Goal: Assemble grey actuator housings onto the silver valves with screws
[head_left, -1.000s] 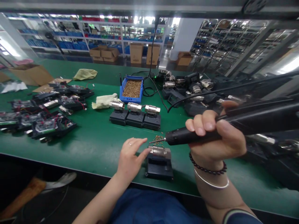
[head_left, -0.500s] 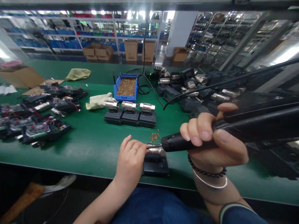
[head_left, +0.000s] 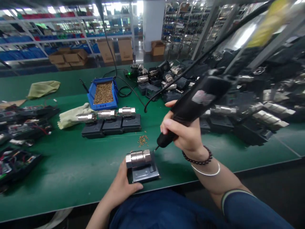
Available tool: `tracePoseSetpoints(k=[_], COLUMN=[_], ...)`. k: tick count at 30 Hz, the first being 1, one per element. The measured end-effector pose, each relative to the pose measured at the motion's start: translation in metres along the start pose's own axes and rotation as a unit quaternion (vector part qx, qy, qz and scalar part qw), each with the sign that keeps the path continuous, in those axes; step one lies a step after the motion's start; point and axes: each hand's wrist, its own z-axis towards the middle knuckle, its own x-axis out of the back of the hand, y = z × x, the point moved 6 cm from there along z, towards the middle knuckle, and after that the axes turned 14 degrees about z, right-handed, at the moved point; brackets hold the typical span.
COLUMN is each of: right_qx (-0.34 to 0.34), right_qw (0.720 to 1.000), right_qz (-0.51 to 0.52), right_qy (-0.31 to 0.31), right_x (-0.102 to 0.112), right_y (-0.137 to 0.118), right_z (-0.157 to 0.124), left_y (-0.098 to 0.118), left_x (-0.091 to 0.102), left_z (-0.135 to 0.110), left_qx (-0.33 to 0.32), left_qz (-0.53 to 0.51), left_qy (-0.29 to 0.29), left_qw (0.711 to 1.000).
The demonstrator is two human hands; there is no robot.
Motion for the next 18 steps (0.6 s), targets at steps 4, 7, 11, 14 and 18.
tracePoseSetpoints(k=[4, 7, 11, 14, 18], right_qx=[-0.036, -0.051, -0.088, -0.114, -0.135], right_qw=[0.999, 0.999, 0.996, 0.992, 0.984], right_qz=[-0.002, -0.011, -0.027, -0.056, -0.101], right_qy=[0.001, 0.008, -0.001, -0.015, -0.049], right_x=[0.004, 0.005, 0.001, -0.004, -0.011], right_y=[0.024, 0.032, 0.04, 0.047, 0.053], right_z=[-0.002, -0.002, -0.003, -0.004, -0.007], left_y=[-0.003, -0.006, -0.014, -0.017, -0.011], left_x=[-0.015, -0.015, -0.018, -0.019, -0.016], left_z=[-0.001, -0.001, -0.002, -0.003, -0.003], left_qx=[0.016, 0.021, 0.019, 0.032, 0.047], left_qz=[-0.001, 0.019, 0.038, 0.038, 0.029], left_qy=[-0.007, 0.007, 0.021, 0.022, 0.011], left_qw=[1.0, 1.0, 0.999, 0.999, 0.998])
